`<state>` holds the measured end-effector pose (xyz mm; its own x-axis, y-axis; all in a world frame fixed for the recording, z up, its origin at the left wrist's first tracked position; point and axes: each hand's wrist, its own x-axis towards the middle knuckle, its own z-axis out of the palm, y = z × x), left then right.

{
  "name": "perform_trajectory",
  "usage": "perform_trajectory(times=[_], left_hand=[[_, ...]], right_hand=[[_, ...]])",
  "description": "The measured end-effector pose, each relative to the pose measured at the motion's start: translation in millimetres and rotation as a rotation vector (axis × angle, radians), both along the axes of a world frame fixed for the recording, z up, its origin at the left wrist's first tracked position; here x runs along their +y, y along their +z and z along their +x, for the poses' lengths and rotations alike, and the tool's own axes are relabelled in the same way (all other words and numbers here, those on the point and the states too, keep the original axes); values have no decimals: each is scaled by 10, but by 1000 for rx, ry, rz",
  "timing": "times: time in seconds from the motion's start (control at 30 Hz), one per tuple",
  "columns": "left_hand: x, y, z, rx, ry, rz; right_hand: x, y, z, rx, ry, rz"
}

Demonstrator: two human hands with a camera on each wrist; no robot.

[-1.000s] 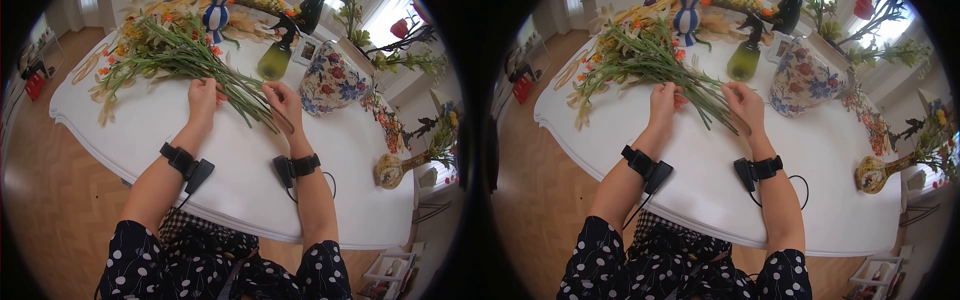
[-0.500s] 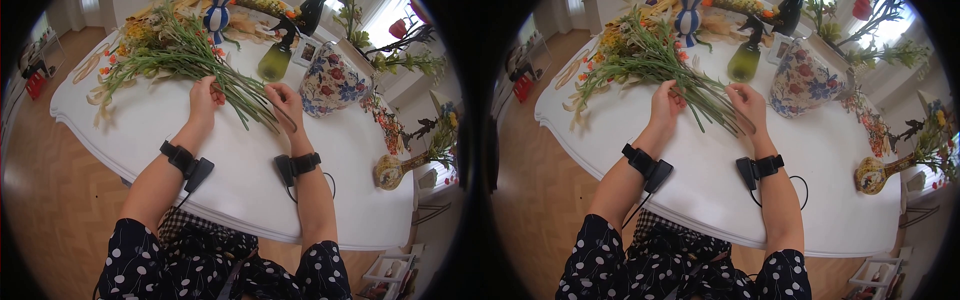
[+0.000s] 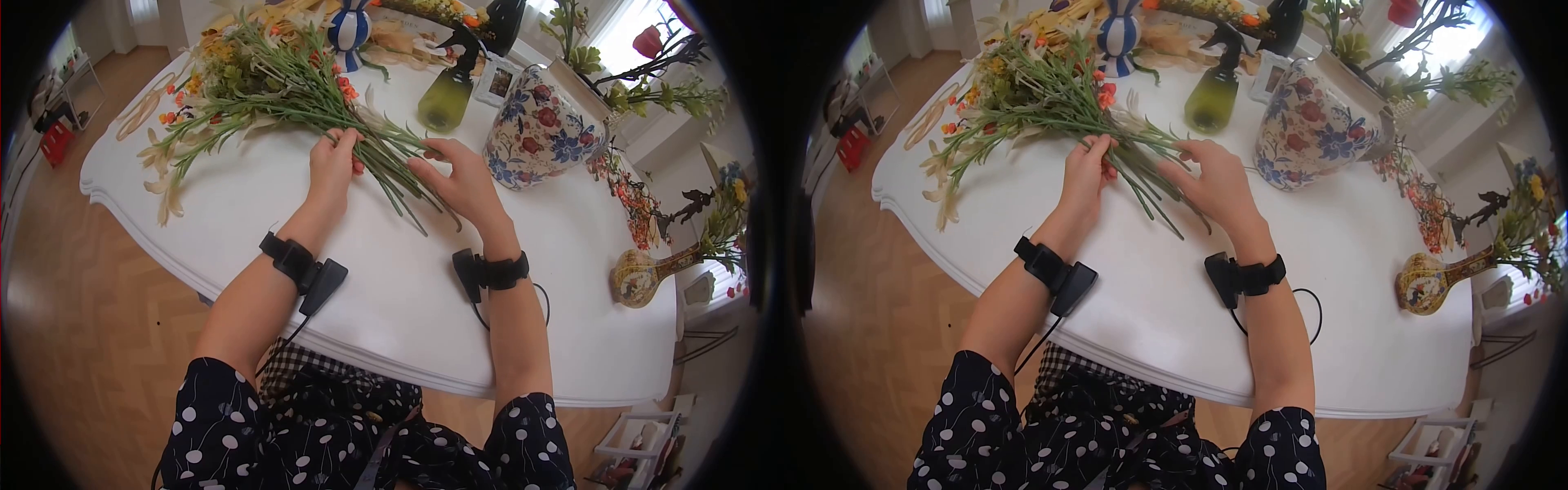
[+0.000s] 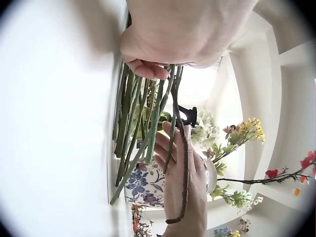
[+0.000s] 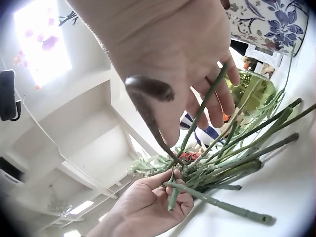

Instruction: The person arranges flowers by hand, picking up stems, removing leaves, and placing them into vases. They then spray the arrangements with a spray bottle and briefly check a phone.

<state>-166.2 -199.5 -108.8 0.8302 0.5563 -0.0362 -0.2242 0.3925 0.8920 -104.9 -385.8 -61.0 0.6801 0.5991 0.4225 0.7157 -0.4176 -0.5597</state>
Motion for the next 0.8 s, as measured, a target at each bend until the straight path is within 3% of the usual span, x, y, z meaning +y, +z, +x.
perform_trajectory(times=[0.1, 0.2, 0.27, 0.5, 0.6, 0.67, 0.8], left_hand=[[-8, 22, -1, -23, 24, -1], [-9, 62, -19, -20, 55, 32], [-9, 81, -25, -38, 62, 47], [-9, 92, -26, -35, 55, 80], [-9, 106, -24, -62, 49, 100], [-3, 128, -36, -86, 87, 141], [-24, 213, -70, -125, 134, 110]], right_hand=[[92, -7, -83, -158, 53, -22], [139, -3, -135, -96, 76, 7], [149, 28, -179, 67, 81, 56], [120, -35, -121, 173, 173, 94], [126, -14, -131, 111, 48, 54], [144, 18, -157, -75, -56, 37], [156, -35, -116, -135, -68, 145]])
